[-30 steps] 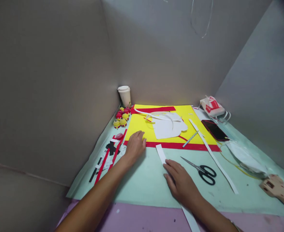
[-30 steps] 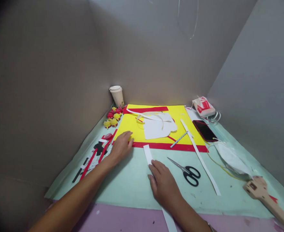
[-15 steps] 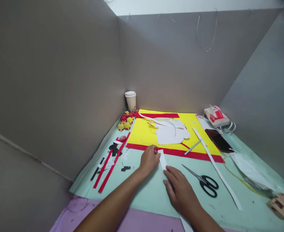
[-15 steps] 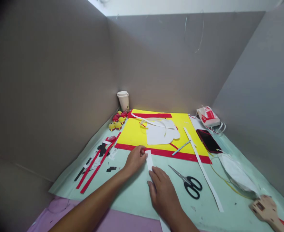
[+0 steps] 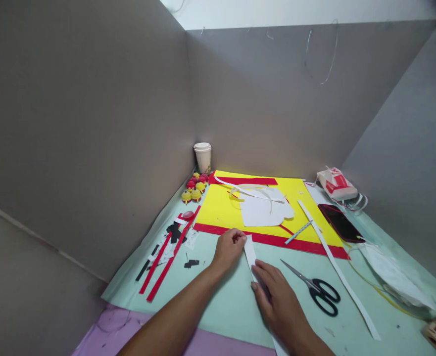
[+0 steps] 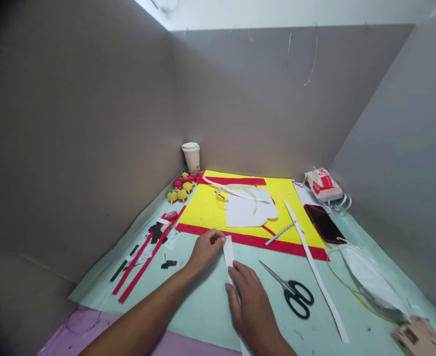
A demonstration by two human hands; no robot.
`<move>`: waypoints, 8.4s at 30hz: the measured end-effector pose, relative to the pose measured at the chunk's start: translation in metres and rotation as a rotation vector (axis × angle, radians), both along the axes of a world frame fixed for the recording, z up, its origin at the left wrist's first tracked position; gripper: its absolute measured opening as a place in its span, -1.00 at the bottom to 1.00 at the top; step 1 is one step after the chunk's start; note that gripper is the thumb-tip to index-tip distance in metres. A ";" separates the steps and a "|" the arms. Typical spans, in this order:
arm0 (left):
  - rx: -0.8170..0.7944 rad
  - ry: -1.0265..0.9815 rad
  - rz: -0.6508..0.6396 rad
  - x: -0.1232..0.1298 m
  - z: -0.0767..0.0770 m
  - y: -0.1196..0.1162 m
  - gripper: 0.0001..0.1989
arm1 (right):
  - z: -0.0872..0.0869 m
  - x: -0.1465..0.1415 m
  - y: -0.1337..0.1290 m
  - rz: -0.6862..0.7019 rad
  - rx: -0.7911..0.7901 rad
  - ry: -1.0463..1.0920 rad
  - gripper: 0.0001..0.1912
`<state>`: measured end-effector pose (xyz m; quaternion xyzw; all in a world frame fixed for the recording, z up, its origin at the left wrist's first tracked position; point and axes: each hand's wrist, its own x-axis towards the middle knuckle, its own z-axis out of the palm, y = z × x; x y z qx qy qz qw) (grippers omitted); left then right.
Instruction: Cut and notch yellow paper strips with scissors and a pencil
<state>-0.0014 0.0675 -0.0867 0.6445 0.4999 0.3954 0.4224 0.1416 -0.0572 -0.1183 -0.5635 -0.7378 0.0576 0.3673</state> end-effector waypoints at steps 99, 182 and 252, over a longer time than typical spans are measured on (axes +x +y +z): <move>0.638 0.829 -0.184 -0.019 -0.011 -0.047 -0.61 | 0.019 0.015 0.009 0.087 -0.100 -0.262 -0.55; 0.531 0.924 -0.194 -0.017 -0.005 -0.050 -0.55 | 0.049 0.004 0.075 -0.318 -0.594 -0.166 -0.83; 0.667 0.898 -0.166 -0.022 -0.005 -0.036 -0.59 | 0.040 -0.006 0.039 -0.064 -0.314 -0.144 -0.81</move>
